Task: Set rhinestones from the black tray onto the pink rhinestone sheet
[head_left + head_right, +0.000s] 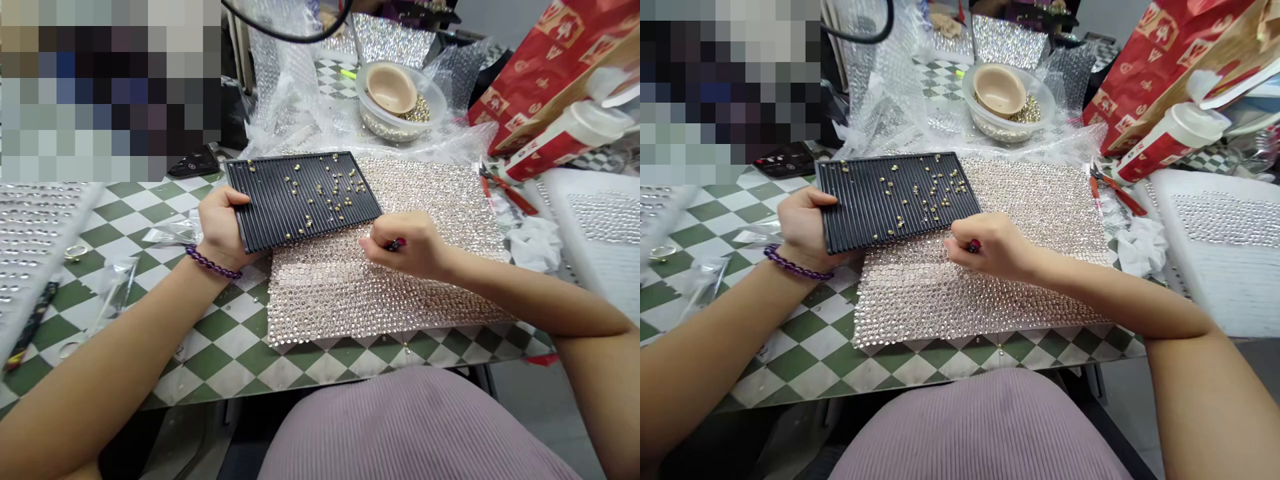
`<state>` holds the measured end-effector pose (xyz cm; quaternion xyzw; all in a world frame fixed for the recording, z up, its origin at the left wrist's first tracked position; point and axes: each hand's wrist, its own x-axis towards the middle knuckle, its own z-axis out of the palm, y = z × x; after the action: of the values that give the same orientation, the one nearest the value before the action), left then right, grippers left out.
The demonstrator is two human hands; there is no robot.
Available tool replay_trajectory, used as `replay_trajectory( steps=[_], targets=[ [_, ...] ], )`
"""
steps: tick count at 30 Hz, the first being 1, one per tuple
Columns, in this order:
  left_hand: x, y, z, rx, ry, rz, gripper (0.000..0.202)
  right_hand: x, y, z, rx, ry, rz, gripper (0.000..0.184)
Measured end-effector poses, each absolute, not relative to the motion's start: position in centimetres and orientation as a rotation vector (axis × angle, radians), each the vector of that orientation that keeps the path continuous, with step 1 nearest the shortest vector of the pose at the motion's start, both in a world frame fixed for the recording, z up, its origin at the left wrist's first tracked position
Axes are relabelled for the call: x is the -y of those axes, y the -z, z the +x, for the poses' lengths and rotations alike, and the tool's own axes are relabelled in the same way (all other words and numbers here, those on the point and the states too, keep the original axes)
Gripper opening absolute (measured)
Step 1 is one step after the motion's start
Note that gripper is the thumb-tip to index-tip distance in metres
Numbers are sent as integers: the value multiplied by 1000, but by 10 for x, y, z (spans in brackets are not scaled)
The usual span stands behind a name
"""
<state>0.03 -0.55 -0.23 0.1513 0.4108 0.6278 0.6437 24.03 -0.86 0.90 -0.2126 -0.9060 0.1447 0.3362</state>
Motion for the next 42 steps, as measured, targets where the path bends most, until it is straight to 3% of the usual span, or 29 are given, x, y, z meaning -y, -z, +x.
replay_trajectory(
  steps=[14,24,35,42],
  targets=[
    [4,0,-1,-1001,-1413,272,32,-26,-28,229,2164,-370,-633,40],
    [7,-6,-2,-1043,-1325,239,37,-116,-25,185,2004,-461,-1106,44],
    [9,-11,1,-1022,-1332,228,44,-108,-16,189,2014,-498,-1051,42],
    [7,-4,0,-1004,-1349,274,33,-79,-34,205,1998,-474,-925,40]
  ],
)
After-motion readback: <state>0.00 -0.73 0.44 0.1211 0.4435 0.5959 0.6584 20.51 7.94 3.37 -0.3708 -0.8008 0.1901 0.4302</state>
